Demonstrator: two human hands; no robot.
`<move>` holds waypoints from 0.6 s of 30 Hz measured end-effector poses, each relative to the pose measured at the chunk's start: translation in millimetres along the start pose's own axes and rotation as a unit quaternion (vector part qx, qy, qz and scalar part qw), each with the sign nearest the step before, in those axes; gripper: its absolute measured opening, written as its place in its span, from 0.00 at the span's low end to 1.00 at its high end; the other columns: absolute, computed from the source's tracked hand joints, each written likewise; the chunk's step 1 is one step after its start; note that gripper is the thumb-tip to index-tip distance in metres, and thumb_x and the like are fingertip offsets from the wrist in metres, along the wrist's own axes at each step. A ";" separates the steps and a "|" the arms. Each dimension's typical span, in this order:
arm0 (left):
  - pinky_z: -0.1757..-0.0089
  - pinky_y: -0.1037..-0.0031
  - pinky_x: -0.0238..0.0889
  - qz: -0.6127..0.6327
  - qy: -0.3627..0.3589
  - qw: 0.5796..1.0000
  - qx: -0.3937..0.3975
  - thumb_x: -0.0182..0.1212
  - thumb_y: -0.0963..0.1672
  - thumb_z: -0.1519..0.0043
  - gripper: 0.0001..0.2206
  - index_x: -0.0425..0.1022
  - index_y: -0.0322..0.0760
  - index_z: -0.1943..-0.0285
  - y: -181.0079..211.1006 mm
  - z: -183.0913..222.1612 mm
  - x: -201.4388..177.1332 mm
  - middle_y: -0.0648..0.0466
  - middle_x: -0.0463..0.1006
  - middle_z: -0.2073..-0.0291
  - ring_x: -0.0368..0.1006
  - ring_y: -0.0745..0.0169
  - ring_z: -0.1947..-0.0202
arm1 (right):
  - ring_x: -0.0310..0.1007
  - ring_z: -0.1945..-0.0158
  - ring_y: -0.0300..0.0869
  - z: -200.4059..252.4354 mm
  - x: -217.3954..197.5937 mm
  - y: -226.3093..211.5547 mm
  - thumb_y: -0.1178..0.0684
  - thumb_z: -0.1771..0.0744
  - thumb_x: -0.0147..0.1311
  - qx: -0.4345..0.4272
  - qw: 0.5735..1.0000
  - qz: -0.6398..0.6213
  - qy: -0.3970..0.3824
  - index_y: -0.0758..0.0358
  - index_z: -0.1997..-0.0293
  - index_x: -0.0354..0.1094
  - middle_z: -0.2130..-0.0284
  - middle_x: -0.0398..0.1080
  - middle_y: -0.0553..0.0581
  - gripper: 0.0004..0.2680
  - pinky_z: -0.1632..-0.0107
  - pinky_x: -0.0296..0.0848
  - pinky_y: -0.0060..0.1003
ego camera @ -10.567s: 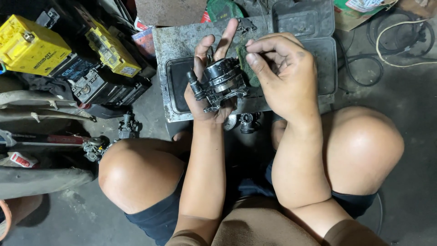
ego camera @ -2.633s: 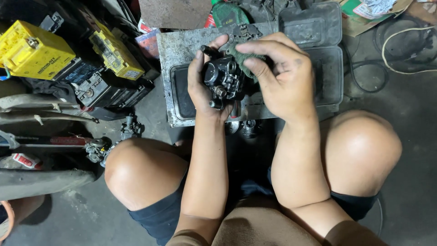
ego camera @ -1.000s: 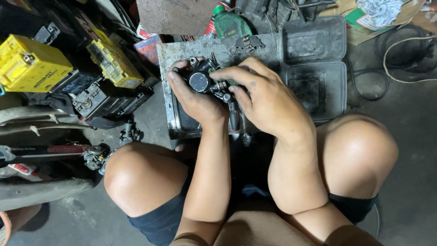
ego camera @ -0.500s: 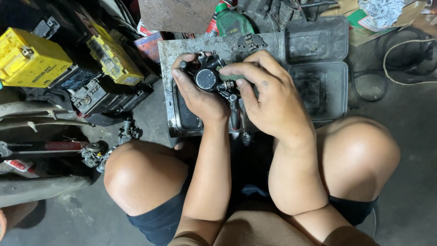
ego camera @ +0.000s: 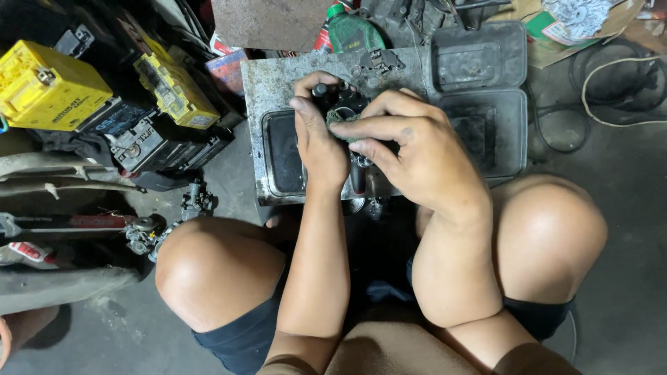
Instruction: Cleaning a motorcycle mechanical component, likely a brake caliper, using a small rag to wipe away dirt and grease.
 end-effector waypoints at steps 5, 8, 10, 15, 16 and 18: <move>0.43 0.69 0.54 0.006 -0.035 0.999 0.009 0.18 0.61 0.30 0.34 0.67 0.37 0.48 7.3 2.5 3.5 0.52 0.69 0.54 0.62 0.60 0.51 | 0.64 0.66 0.41 3.8 1.0 -4.6 0.66 0.36 0.61 0.004 1.000 -0.001 0.027 0.64 0.50 0.79 0.65 0.68 0.54 0.11 0.61 0.65 0.33; 0.44 0.69 0.54 0.016 -0.040 0.999 0.010 0.18 0.61 0.30 0.33 0.66 0.38 0.48 8.3 4.8 5.0 0.52 0.68 0.54 0.62 0.61 0.52 | 0.68 0.66 0.43 4.5 -3.6 -12.7 0.67 0.36 0.61 0.002 0.997 0.009 0.079 0.68 0.50 0.78 0.64 0.70 0.57 0.11 0.61 0.68 0.34; 0.44 0.69 0.54 0.017 -0.040 0.999 0.014 0.18 0.61 0.30 0.33 0.66 0.38 0.48 8.5 8.1 4.9 0.52 0.68 0.54 0.61 0.61 0.52 | 0.70 0.66 0.45 6.7 -6.0 -17.4 0.67 0.36 0.61 0.001 0.994 0.005 0.109 0.72 0.50 0.76 0.64 0.71 0.59 0.10 0.59 0.71 0.36; 0.46 0.71 0.56 0.025 -0.023 0.999 0.017 0.21 0.60 0.29 0.32 0.67 0.36 0.49 8.3 14.4 4.0 0.52 0.70 0.55 0.63 0.62 0.54 | 0.68 0.70 0.45 14.9 -15.2 -22.2 0.65 0.36 0.60 0.026 0.982 0.073 0.174 0.70 0.51 0.76 0.65 0.73 0.60 0.10 0.65 0.69 0.36; 0.46 0.71 0.56 0.027 -0.026 0.999 0.019 0.21 0.60 0.29 0.32 0.67 0.36 0.49 11.0 15.0 4.9 0.52 0.70 0.55 0.63 0.62 0.54 | 0.68 0.70 0.45 16.7 -16.9 -24.3 0.65 0.36 0.60 0.025 0.981 0.075 0.178 0.70 0.51 0.76 0.65 0.73 0.60 0.10 0.65 0.69 0.36; 0.46 0.73 0.55 0.049 -0.022 0.999 0.000 0.22 0.60 0.29 0.31 0.67 0.39 0.49 12.7 16.6 4.6 0.54 0.69 0.54 0.61 0.64 0.54 | 0.70 0.69 0.45 21.3 -23.2 -28.3 0.67 0.36 0.59 0.025 0.977 0.057 0.202 0.72 0.51 0.76 0.64 0.74 0.61 0.10 0.64 0.70 0.35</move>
Point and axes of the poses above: each hand's wrist, its own z-axis away from the middle knuckle, its own x-axis out of the palm, y = z × x, the point moved 9 cm from there along -z, towards the middle knuckle
